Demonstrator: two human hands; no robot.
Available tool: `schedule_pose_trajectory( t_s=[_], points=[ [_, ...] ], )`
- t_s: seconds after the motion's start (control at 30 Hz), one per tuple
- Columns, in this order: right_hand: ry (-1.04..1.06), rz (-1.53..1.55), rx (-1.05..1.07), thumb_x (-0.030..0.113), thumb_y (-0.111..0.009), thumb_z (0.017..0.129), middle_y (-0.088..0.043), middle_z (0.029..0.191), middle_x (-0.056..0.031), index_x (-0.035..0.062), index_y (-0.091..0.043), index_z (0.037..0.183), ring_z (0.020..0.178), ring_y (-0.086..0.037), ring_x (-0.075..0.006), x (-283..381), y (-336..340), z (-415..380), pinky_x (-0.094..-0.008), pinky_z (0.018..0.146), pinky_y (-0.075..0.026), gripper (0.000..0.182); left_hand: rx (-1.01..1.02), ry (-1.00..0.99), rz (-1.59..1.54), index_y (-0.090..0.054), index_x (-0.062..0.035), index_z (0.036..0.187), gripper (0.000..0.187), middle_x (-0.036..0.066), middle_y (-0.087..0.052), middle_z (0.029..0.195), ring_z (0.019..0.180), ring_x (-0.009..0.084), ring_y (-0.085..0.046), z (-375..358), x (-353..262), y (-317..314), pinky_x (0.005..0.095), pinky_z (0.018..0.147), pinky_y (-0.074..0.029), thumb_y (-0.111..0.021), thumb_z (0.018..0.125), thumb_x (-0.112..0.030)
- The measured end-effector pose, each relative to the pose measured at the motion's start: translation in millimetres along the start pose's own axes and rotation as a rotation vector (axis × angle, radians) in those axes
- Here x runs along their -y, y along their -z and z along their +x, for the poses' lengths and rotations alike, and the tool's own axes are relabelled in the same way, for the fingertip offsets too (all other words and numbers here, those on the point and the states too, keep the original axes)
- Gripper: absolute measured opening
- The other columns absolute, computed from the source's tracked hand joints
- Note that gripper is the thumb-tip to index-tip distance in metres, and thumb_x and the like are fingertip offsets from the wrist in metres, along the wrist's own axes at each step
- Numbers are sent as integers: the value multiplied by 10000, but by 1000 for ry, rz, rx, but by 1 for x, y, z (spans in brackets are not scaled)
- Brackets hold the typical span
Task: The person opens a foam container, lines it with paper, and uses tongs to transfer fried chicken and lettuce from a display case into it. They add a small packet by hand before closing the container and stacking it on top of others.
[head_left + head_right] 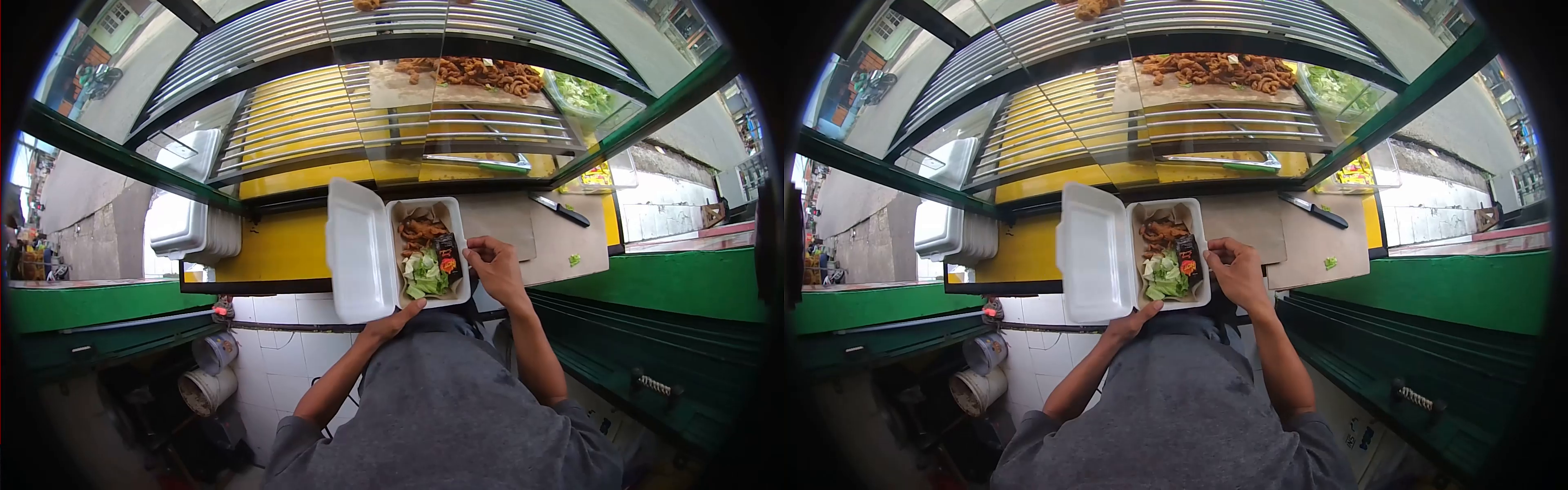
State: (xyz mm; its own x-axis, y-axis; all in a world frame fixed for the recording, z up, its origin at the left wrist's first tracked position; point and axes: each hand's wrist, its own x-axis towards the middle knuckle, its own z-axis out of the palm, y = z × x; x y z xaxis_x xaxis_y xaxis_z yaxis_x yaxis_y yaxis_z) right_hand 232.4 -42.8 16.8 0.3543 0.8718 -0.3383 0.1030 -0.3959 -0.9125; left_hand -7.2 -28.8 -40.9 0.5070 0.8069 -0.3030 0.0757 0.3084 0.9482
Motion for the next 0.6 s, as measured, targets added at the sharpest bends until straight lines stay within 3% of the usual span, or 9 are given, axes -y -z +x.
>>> schedule_pose_trajectory(
  t_s=[0.03, 0.1, 0.17, 0.23, 0.3, 0.37, 0.47, 0.57, 0.6],
  points=[
    [5, -2, 9, 99, -642, 911, -680, 831, -61, -61, -654, 1031, 740, -636, -97, -3, -2, 1, -242, 640, -541, 200, -29, 46, -14, -443, 27, 1366, 723, 177, -462, 1384, 1227, 268, -493, -1, -1, 2, 367, 1034, -406, -784, 810, -286],
    [17, -2, 22, 117, -631, 925, -677, 820, -55, -56, -657, 1015, 739, -638, -100, -7, -3, 4, -248, 652, -545, 197, -124, -378, 79, -385, -28, 1431, 873, 212, -296, 1483, 1327, 333, -379, 3, -5, 3, 427, 1076, -359, -822, 749, -352],
    [-18, 129, 48, 156, -609, 948, -655, 788, -33, -49, -661, 1008, 700, -602, -82, -9, -5, 7, -242, 634, -518, 220, -74, -574, 304, -367, -114, 1474, 977, 245, -128, 1548, 1404, 414, -235, 8, -15, 11, 500, 1111, -294, -844, 686, -441],
    [-29, 103, 49, 190, -588, 967, -627, 759, -9, -42, -665, 1001, 667, -557, -64, -16, -2, 10, -233, 615, -481, 247, 71, -534, 623, -455, -247, 1444, 905, 268, -58, 1563, 1436, 480, -84, 7, -43, 15, 556, 1144, -185, -801, 671, -569],
    [-10, -75, 15, 218, -568, 983, -593, 732, 19, -35, -670, 994, 639, -502, -45, -25, 5, 15, -222, 596, -433, 273, 56, -521, 721, -485, -258, 1425, 877, 261, -59, 1565, 1441, 470, -72, 11, -40, 9, 551, 1151, -158, -792, 672, -586],
    [-33, 89, 14, 216, -565, 984, -566, 720, 39, -31, -672, 984, 631, -459, -35, -23, 4, 12, -216, 582, -393, 270, 42, -517, 729, -538, -251, 1383, 756, 255, -71, 1564, 1437, 464, -84, 14, -43, 4, 539, 1157, -138, -774, 726, -542],
    [-44, 181, 14, 203, -570, 979, -563, 719, 55, -21, -676, 987, 635, -451, -28, -21, -1, 8, -209, 581, -379, 249, -3, -556, 692, -449, -229, 1445, 746, 239, -86, 1566, 1432, 435, -134, 19, -30, 6, 534, 1155, -161, -744, 800, -463],
    [-80, 232, 0, 197, -581, 971, -579, 726, 53, -8, -677, 1013, 642, -468, -26, -24, -4, 9, -204, 588, -388, 230, -171, -274, 16, -241, -209, 1529, 834, 215, -106, 1569, 1430, 383, -180, 20, -20, -8, 519, 1160, -175, -708, 861, -383],
    [-98, 256, -7, 197, -585, 968, -585, 728, 51, -4, -677, 1025, 644, -473, -26, -27, -5, 10, -203, 590, -392, 227, -149, -210, -58, -155, -218, 1541, 892, 199, -118, 1571, 1435, 370, -177, 20, -20, -9, 509, 1167, -164, -707, 863, -395]
  ],
)
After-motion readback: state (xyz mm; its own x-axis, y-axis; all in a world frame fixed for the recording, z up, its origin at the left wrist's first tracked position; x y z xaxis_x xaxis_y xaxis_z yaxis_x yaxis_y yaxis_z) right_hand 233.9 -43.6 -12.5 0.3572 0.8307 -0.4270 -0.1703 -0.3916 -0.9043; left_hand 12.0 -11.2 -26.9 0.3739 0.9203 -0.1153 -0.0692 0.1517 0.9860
